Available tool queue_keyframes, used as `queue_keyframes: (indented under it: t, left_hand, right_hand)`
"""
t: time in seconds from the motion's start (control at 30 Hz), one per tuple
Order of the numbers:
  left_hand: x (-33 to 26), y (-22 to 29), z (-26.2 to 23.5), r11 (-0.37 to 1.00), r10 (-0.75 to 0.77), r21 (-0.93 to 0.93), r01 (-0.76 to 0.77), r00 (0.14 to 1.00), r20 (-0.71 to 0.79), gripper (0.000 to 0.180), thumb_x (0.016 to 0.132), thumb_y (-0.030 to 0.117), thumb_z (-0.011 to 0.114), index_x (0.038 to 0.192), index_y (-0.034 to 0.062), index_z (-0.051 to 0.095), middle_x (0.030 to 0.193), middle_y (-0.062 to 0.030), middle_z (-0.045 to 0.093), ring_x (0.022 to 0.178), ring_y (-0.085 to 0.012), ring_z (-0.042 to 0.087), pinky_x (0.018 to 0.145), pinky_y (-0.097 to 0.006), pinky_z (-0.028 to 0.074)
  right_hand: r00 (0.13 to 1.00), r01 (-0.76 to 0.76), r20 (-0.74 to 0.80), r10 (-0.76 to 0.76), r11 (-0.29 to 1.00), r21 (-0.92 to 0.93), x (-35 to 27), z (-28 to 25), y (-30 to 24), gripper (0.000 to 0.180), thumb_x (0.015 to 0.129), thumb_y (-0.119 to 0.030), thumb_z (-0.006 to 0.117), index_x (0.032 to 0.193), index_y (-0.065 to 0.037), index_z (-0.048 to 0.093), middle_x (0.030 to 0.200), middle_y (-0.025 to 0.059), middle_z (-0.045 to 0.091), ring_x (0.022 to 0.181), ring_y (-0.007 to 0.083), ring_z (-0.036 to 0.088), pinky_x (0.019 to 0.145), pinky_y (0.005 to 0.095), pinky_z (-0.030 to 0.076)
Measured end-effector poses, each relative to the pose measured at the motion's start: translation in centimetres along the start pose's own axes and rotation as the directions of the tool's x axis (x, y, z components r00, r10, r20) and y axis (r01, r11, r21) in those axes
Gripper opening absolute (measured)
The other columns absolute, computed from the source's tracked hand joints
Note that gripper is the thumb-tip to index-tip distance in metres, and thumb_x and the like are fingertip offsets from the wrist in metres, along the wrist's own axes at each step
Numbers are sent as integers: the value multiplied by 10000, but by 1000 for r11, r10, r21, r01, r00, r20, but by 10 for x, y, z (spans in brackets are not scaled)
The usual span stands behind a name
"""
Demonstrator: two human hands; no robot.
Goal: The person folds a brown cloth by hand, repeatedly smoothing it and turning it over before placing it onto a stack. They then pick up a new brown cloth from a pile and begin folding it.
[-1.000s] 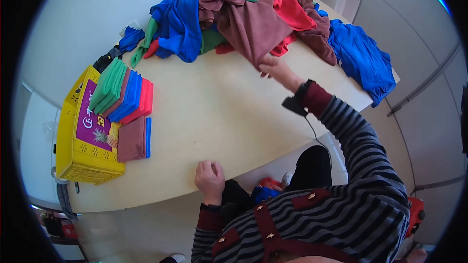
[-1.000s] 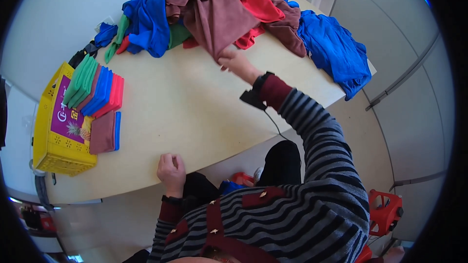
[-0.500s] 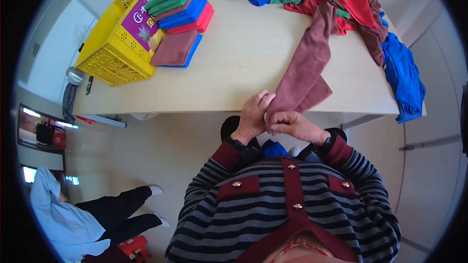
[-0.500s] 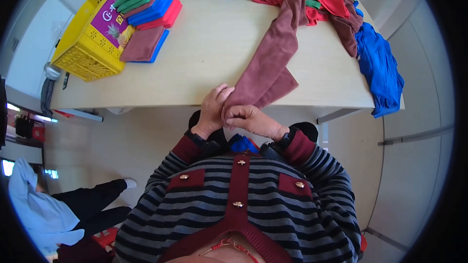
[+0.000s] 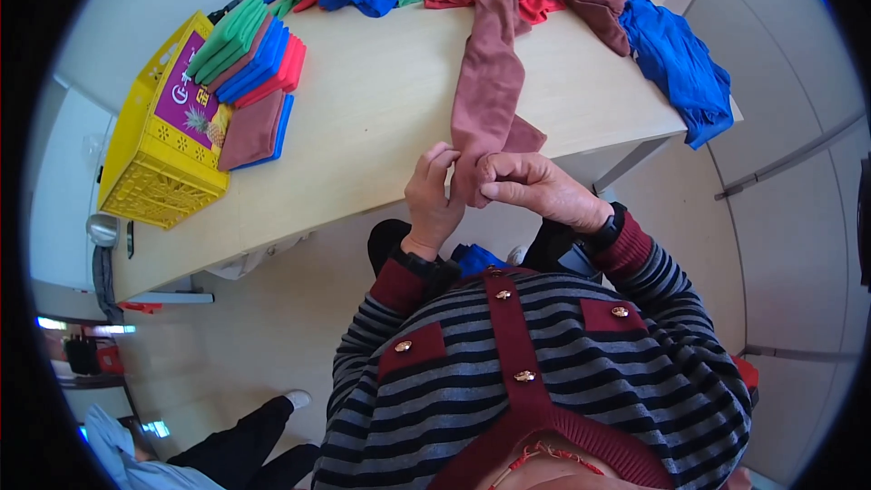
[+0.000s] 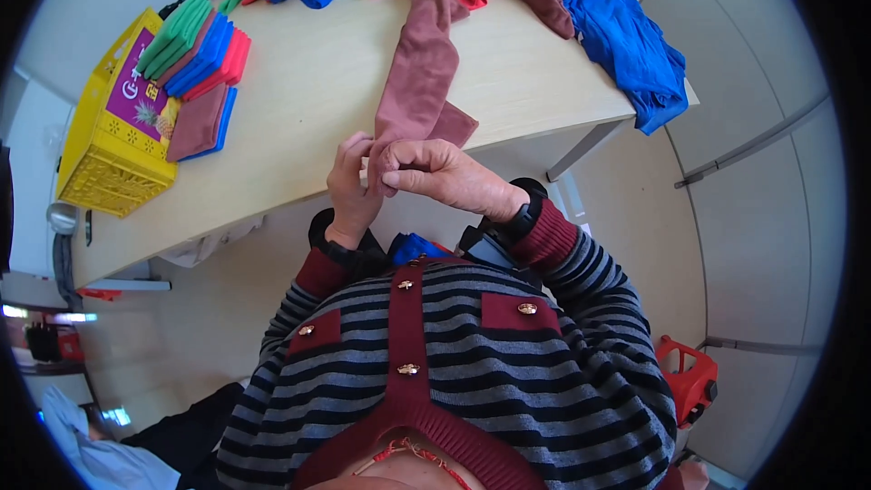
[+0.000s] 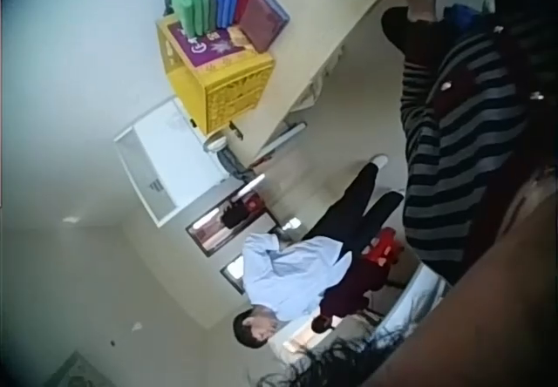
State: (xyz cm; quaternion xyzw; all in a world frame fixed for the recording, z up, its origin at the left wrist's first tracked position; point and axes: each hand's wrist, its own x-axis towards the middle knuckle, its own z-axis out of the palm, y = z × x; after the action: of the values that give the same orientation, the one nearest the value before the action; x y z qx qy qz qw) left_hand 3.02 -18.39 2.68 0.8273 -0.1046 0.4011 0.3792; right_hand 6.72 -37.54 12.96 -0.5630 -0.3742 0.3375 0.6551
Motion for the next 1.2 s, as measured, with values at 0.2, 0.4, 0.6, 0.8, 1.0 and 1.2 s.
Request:
queue_keyframes:
  t: [0.2,0.4,0.6,0.8,1.0,1.2]
  left_hand:
    - [0,42,-15,995,43,-92,-49,997,-67,336,790,-13,696,1112,41,616,1043,-151,650,881,-315,677,762,-382,548]
    - [-20,11,-33,987,-162,16,162,986,-35,231,872,3,682,1086,3,595,954,-124,636,798,-220,671,727,-331,563]
    - [-14,-4,-48,802,-474,-464,375,874,-112,156,943,15,590,1098,-4,581,1015,-54,609,842,-128,624,762,-266,541]
    - [-10,-11,-61,894,-388,-321,313,899,-205,129,965,23,575,1091,-7,580,1019,-45,603,852,-108,606,776,-246,528]
    - [2,-37,-82,922,-377,-182,343,901,-212,75,962,29,620,1025,-7,600,947,-17,607,856,-93,586,786,-226,499]
    - [43,-50,-96,901,-403,-263,345,890,-214,73,949,33,642,995,-17,614,912,-13,616,838,-90,575,793,-220,472]
  right_hand:
    - [981,83,-163,-107,985,-149,10,14,22,90,982,-102,618,1028,-27,639,970,38,655,934,139,614,868,277,491]
    - [974,79,-158,-160,903,-423,17,16,37,227,867,-94,715,1075,-42,643,1006,100,655,990,239,637,895,323,489]
    - [833,-13,-194,-519,331,-944,1,-38,109,282,805,-112,706,1078,-74,651,1033,80,638,1051,293,596,955,404,455]
    - [782,-157,-286,-554,270,-950,5,-79,140,238,769,-65,684,1005,-69,651,957,87,639,983,315,596,934,417,474]
    - [718,-219,-454,-527,448,-867,12,-123,111,114,831,-59,663,942,-34,657,877,104,666,881,286,639,809,356,509]
    - [503,210,-286,-815,437,-875,25,-119,-56,126,926,-87,681,1012,4,665,860,24,660,785,108,619,710,282,510]
